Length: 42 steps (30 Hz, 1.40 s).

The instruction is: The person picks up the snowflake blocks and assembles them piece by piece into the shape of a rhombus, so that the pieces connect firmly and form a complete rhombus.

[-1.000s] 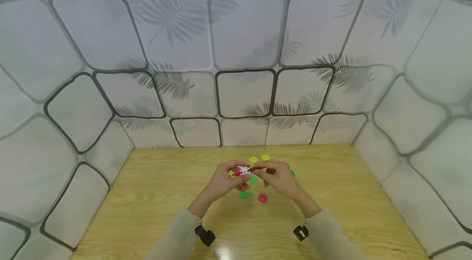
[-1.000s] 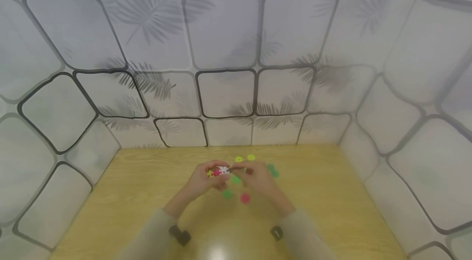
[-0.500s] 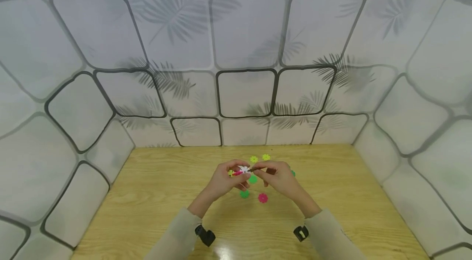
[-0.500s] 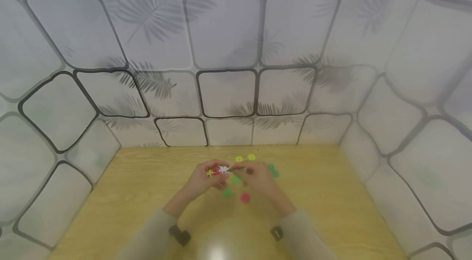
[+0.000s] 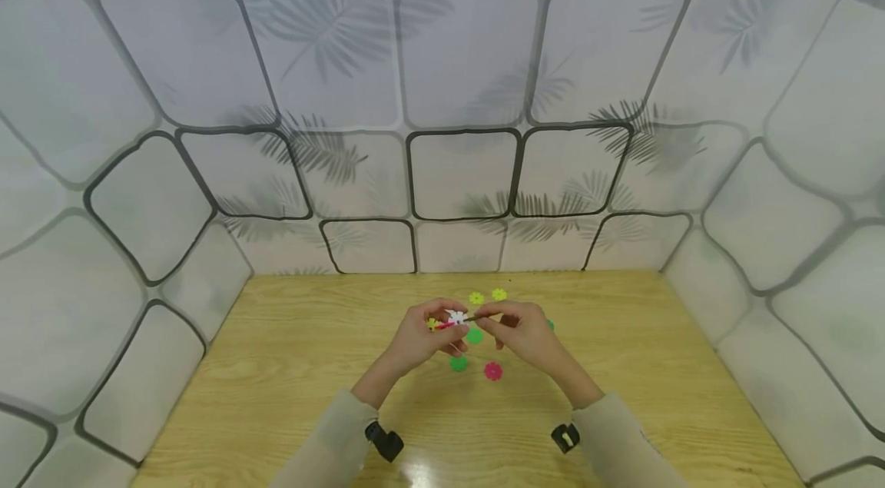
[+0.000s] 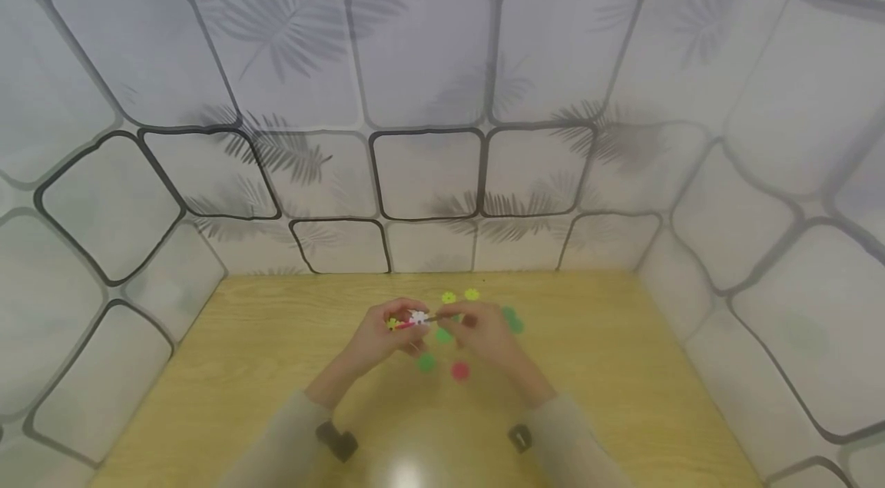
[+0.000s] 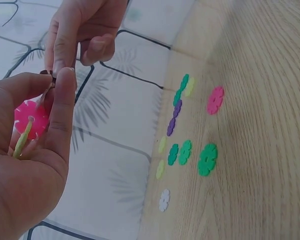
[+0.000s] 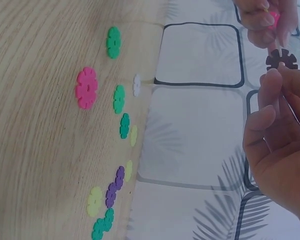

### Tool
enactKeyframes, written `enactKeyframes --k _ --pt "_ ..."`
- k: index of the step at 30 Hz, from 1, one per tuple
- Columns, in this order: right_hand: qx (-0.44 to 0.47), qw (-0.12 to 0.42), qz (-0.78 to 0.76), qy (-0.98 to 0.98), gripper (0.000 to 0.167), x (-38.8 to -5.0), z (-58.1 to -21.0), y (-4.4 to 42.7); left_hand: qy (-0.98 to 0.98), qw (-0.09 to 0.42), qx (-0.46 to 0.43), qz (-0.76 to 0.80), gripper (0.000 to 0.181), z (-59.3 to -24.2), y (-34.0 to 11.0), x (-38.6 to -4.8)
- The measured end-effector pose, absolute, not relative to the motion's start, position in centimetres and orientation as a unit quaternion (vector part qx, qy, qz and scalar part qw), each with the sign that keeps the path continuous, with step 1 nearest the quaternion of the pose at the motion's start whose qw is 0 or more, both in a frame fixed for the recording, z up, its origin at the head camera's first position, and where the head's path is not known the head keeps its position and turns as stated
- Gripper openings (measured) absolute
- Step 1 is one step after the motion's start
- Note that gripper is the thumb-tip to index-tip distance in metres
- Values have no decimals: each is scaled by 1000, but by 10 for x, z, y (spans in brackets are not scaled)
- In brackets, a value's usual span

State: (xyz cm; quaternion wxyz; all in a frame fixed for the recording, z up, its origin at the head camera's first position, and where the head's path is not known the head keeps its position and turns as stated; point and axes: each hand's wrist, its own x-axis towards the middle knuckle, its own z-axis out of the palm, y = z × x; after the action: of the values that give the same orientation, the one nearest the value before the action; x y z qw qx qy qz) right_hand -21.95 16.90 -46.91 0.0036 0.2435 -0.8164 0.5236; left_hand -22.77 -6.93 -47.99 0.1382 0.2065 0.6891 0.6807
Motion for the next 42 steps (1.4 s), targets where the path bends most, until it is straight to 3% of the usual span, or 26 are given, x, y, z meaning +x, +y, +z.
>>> enactKeyframes --k 16,42 --pt "219 -4 511 -831 19 -218 -481 176 689 126 215 680 33 -478 -71 -227" --pt "190 -82 441 -874 27 -216 -538 200 662 82 157 728 30 -476 -69 -228"
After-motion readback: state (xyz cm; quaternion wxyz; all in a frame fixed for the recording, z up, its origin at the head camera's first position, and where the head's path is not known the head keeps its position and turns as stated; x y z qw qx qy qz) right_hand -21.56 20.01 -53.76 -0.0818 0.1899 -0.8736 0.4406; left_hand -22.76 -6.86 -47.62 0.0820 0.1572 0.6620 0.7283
